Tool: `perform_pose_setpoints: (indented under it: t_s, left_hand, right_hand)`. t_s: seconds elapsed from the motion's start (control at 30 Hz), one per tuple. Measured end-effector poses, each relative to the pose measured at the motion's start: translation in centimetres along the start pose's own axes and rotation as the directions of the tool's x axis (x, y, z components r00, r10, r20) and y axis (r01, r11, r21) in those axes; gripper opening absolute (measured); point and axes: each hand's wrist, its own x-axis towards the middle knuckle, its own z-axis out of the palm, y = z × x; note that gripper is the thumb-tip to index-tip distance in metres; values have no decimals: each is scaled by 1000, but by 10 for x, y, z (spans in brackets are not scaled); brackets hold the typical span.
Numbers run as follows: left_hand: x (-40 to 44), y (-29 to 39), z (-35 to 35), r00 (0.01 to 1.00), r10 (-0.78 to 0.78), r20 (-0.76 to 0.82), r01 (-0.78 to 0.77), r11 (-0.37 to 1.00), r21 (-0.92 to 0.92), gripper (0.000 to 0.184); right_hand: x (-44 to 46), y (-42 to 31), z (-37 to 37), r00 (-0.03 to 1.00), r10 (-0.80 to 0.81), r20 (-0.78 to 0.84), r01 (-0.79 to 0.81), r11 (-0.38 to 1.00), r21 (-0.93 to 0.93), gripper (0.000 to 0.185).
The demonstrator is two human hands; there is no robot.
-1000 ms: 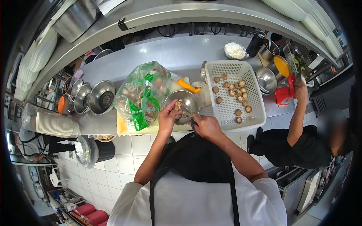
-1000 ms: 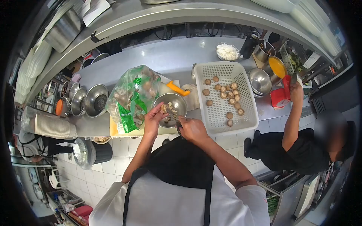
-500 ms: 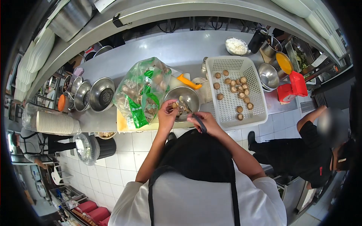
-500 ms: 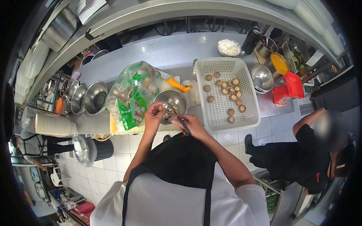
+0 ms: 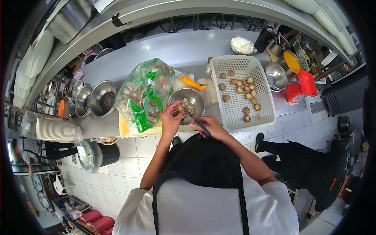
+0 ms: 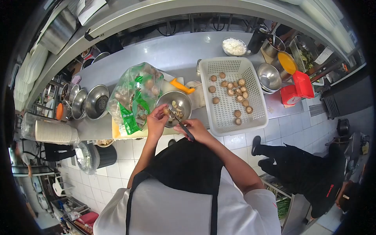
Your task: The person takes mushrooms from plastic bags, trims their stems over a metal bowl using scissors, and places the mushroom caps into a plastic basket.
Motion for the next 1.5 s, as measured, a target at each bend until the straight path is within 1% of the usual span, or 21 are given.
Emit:
perform_pose_setpoints:
  t_s: [0.1, 0.2, 0.3, 0.4, 0.5, 0.53, 0.6, 0.7, 0.8, 0.9, 0.93, 0.97, 1.03, 1.07, 1.17, 1.2, 1.27, 1.37, 1.47, 1.5]
  left_hand:
    - [0, -9, 0, 1000, 9, -3, -9, 999, -34, 45]
    - [-1, -7, -1, 996, -85, -26, 82, 993, -86, 46]
    - [-1, -7, -2, 998, -54, -35, 50, 991, -121, 44]
    - [-1, -5, -5, 1000, -11, -19, 10, 999, -51, 43]
    - [-5, 2, 1, 982, 189, -13, -186, 976, 108, 43]
    - [-5, 6, 0, 975, 221, 36, -223, 944, 242, 43]
    - [-6, 18, -4, 954, 263, 145, -300, 822, 485, 44]
    - [-6, 35, -3, 924, 301, 235, -381, 704, 599, 44]
    - [-4, 12, -1, 950, 309, 38, -289, 828, 481, 41]
    - [0, -1, -3, 963, 227, -143, -183, 946, 267, 41]
    - [0, -2, -7, 970, 202, -133, -156, 943, 294, 43]
    - [-1, -3, -10, 977, 153, -148, -110, 959, 262, 43]
    - [-2, 16, -4, 985, 56, -165, -24, 981, 191, 44]
    - [-1, 25, 1, 981, 90, -170, -46, 968, 249, 45]
    - [10, 43, 25, 989, 127, -81, -93, 937, 337, 47]
    - [15, 57, 38, 998, 68, 17, -70, 934, 350, 48]
    - [27, 84, 68, 978, -51, 202, -31, 923, 383, 50]
    - [46, 69, 114, 980, 164, 115, -178, 977, 117, 47]
    - [45, 89, 109, 945, 326, 13, -320, 922, 218, 35]
    - [44, 95, 96, 905, 424, -27, -397, 867, 302, 31]
  right_hand:
    - [6, 8, 2, 999, 35, 10, -36, 997, 66, 45]
    - [9, 12, 2, 996, 64, 57, -71, 988, 136, 49]
    - [5, 6, -2, 995, 62, 80, -66, 997, 47, 51]
    - [0, -3, 3, 995, 84, 48, -84, 996, 10, 52]
    - [-2, -5, 4, 996, 91, 20, -91, 996, -9, 52]
    - [-2, -5, 4, 996, 84, 20, -84, 996, -22, 52]
    - [-1, -5, 2, 997, 72, 21, -71, 996, -50, 52]
    - [5, 8, 1, 999, 32, 17, -31, 999, -36, 51]
    - [9, 12, -2, 995, 103, 21, -104, 984, 144, 50]
    - [1, 1, -8, 977, 184, 105, -211, 879, 428, 55]
    - [2, 6, -12, 962, 179, 204, -254, 863, 437, 64]
    - [3, 9, -12, 958, 192, 213, -266, 872, 411, 66]
    - [3, 13, -13, 951, 215, 220, -284, 890, 357, 69]
    - [3, 14, -14, 950, 232, 209, -292, 899, 325, 67]
    - [2, 11, -12, 944, 243, 222, -305, 899, 315, 66]
    - [1, 9, -13, 942, 240, 236, -310, 893, 327, 62]
    - [2, 13, -11, 942, 224, 252, -306, 881, 361, 60]
    - [1, 19, -11, 949, 189, 252, -277, 880, 385, 55]
    - [-4, 13, -13, 959, 148, 243, -236, 890, 389, 54]
    - [-5, 13, -15, 962, 146, 231, -229, 894, 386, 53]
